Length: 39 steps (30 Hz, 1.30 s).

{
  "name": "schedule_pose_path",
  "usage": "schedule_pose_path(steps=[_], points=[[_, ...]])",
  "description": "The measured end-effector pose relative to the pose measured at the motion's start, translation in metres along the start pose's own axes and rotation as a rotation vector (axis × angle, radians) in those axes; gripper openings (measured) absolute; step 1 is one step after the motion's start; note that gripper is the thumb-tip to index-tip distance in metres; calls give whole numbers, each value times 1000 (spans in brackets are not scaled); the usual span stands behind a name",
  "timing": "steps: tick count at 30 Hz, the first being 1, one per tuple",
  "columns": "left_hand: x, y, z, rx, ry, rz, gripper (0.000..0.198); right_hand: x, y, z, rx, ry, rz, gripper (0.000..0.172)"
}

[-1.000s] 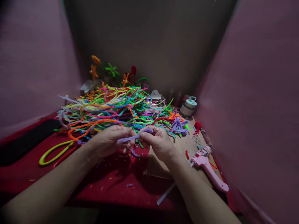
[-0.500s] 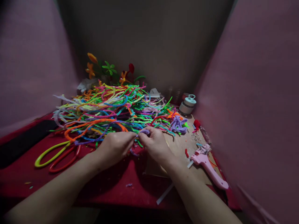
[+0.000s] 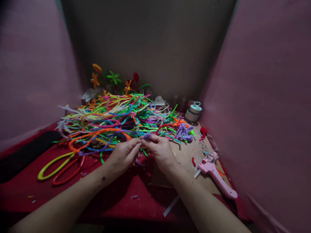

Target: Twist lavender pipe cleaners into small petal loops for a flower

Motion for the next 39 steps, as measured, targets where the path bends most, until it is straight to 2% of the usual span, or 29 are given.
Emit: schedule_pose_path(steps=[5, 8, 11, 14, 16, 18, 20, 24, 29, 31, 35, 37, 39], points=[[-2, -8, 16, -234, -133, -159, 31, 0, -7, -4, -43, 65, -42, 23], [-5, -10, 23, -379, -179, -239, 29, -1, -8, -1, -53, 49, -41, 24], [-6, -8, 22, -424, -168, -240, 28, -1, -5, 4, -28, -6, -7, 24], [-5, -6, 19, -412, -222, -205, 30, -2, -8, 3, -53, 1, -17, 24], [-2, -5, 7, -382, -181, -156, 25, -2, -12, 2, -95, -7, -18, 23], [3, -7, -14, -360, -29, -127, 27, -3, -15, 4, -129, -28, -4, 23], [5, -9, -24, -402, 51, -142, 30, -4, -12, 8, -147, -64, 47, 22], [5, -10, -12, -579, -35, -216, 23, -10, 4, 22, -142, -179, 208, 23], [2, -20, -16, -636, 78, -293, 20, -15, 18, 28, -95, -245, 245, 19], [2, -21, -16, -642, 68, -298, 19, -14, 20, 25, -80, -230, 244, 16], [1, -19, -7, -609, -56, -317, 22, -13, 18, 21, -76, -169, 241, 16], [1, -19, -7, -556, -32, -309, 23, -12, 17, 20, -90, -137, 254, 15], [2, -18, -14, -438, 50, -267, 25, -12, 16, 20, -97, -124, 255, 15]])
Point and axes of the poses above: each hand's wrist, its own x-axis towards the middle knuckle, its own z-axis out of the palm, y = z × x, the point moved 9 cm from there along x, towards the middle knuckle, and after that the axes turned 2 degrees about x, right-handed, at the moved point
